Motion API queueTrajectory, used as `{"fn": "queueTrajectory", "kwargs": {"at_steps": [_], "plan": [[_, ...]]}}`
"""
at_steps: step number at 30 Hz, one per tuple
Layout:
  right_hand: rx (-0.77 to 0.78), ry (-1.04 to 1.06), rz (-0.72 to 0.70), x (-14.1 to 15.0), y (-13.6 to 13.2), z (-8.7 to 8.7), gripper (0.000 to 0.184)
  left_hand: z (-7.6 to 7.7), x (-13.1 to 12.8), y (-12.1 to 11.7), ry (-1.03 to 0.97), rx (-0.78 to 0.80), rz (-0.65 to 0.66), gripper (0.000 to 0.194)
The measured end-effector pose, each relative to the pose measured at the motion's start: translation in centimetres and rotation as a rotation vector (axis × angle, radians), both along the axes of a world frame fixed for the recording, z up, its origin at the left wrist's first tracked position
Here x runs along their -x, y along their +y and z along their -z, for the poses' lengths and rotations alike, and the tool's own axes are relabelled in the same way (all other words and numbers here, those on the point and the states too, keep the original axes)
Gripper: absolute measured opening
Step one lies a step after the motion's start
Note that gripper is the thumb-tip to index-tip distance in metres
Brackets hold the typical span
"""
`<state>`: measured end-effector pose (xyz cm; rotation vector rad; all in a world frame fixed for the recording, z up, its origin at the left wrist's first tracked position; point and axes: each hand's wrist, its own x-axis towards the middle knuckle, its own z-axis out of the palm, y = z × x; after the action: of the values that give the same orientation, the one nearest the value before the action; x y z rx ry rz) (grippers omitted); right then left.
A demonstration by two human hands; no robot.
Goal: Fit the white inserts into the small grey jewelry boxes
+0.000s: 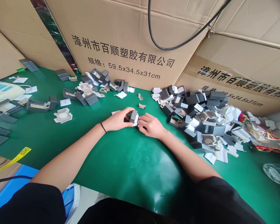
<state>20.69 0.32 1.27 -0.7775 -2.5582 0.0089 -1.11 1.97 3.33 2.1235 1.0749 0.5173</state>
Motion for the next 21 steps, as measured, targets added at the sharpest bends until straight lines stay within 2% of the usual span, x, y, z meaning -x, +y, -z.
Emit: {"fn": "queueTrajectory", "kwargs": {"at_steps": [3,7,9,13,21], "plan": [[0.104,0.195,0.070,-0.4,-0.2,0.7,0.022,0.5,-0.3,-0.3,-0.082,0.043,0.005,0.061],[0.190,0.419,0.126,-0.6,-0.1,1.0,0.019,0.8,-0.4,-0.2,-0.083,0.065,-0.008,0.060],[0.186,0.429,0.127,-0.4,0.0,1.0,0.023,0.8,-0.4,-0.2,-0.092,0.074,-0.017,0.060],[0.223,0.354,0.121,0.2,0.1,1.1,0.044,0.9,-0.3,0.0,-0.111,0.104,-0.026,0.063],[0.256,0.374,0.132,0.1,-0.1,1.8,0.044,1.2,-0.4,0.2,-0.234,0.214,0.002,0.068]]}}
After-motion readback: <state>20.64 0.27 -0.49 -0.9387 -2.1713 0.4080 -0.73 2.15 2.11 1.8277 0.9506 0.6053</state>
